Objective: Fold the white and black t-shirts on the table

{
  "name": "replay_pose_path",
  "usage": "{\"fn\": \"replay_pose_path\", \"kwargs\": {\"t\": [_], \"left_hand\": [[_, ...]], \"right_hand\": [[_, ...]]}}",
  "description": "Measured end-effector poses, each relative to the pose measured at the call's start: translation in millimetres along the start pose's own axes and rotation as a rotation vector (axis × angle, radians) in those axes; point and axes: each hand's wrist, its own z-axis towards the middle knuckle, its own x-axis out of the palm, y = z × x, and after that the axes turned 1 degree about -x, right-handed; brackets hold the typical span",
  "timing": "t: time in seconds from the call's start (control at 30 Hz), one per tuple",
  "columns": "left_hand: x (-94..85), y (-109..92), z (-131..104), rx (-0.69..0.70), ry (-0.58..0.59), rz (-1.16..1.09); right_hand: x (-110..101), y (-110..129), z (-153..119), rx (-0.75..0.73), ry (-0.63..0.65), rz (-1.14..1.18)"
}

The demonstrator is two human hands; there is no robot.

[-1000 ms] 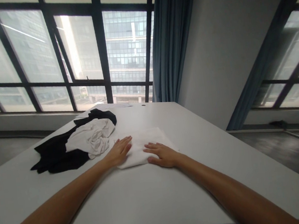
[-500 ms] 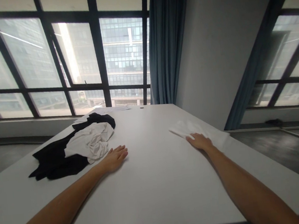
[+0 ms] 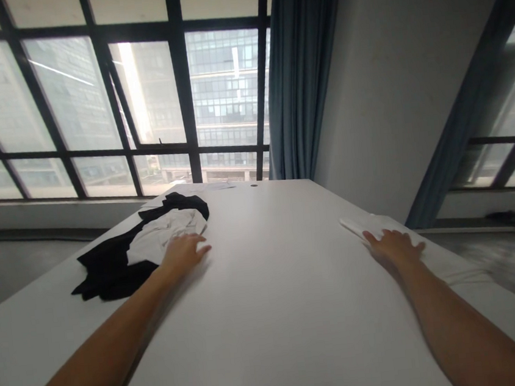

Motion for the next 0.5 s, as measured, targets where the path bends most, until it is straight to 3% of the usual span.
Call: {"fn": "replay_pose_path", "kwargs": {"t": [0.07, 0.17, 0.27, 0.33, 0.4, 0.5], "left_hand": [[-15.2, 22, 2, -0.198, -0.142, 0.169], [-27.5, 48, 4, -0.416, -0.069, 0.234], [-27.0, 49, 9, -0.485, -0.054, 0.111], [-19.6, 30, 12, -0.415, -0.13, -0.047], [-7.0, 1, 11, -0.202, -0.109, -0.301], [14.1, -48, 1, 0.199, 0.174, -0.673]], "right_hand": [[-3, 11, -4, -0.087, -0.028, 0.007], [-6, 31, -13, -0.202, -0.025, 0.031], [-8, 53, -24, -0.323, -0.014, 0.086], [-9, 69, -32, -0.443, -0.01, 0.151], [-9, 84, -42, -0.587, 0.006, 0.242], [-9, 103, -63, -0.86, 0.08, 0.406]]}}
